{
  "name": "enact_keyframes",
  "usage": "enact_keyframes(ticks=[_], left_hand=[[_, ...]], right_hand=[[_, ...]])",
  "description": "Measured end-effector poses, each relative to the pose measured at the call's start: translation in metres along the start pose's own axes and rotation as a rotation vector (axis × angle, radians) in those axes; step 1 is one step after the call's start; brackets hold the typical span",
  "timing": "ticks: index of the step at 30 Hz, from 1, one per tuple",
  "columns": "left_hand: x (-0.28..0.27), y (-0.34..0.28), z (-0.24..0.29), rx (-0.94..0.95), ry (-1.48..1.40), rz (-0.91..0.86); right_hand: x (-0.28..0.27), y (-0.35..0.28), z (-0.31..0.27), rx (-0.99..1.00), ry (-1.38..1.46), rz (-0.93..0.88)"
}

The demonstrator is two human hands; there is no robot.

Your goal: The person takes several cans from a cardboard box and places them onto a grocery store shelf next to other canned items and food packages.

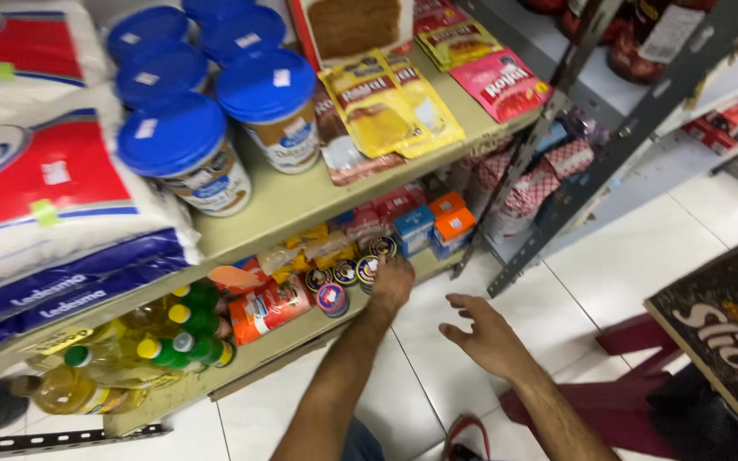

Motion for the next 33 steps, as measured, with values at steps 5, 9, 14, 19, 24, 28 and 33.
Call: enact_keyframes(ticks=[5, 9, 14, 19, 24, 28, 33], left_hand=[[-0.020, -0.001, 0.004, -0.034, 0.198, -0.172], [-0.024, -0.002, 0.011, -0.098, 0.249, -0.022], [-0.016, 0.000, 0.016, -0.156, 0.260, -0.084], [-0.008, 0.002, 0.017, -0.196, 0.274, -0.096], [-0.015, -0.004, 0.015, -0.164, 0.308, -0.188], [-0.031, -0.012, 0.015, -0.080, 0.232, -0.079], [-0.033, -0.014, 0.004, -0.075, 0.178, -0.192]], right_hand=[[0.013, 0.043, 0.045, 0.041, 0.032, 0.074], [0.014, 0.040, 0.052, 0.045, 0.028, 0.048], [0.011, 0.023, 0.043, 0.073, -0.036, 0.024], [0.012, 0.018, 0.051, 0.043, -0.075, 0.036], [0.010, 0.005, 0.051, 0.035, -0.108, 0.027], [0.009, -0.001, 0.053, 0.035, -0.098, 0.032], [0.013, -0.003, 0.049, 0.007, -0.062, 0.037]])
Point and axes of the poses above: each hand's wrist, its own y-axis towards the middle knuckle, its own x-axis out of the palm, z = x × y, the point moved 10 cm from there along y, towards the middle knuckle, and after that the axes turned 12 degrees about x, right-handed, at the moved point
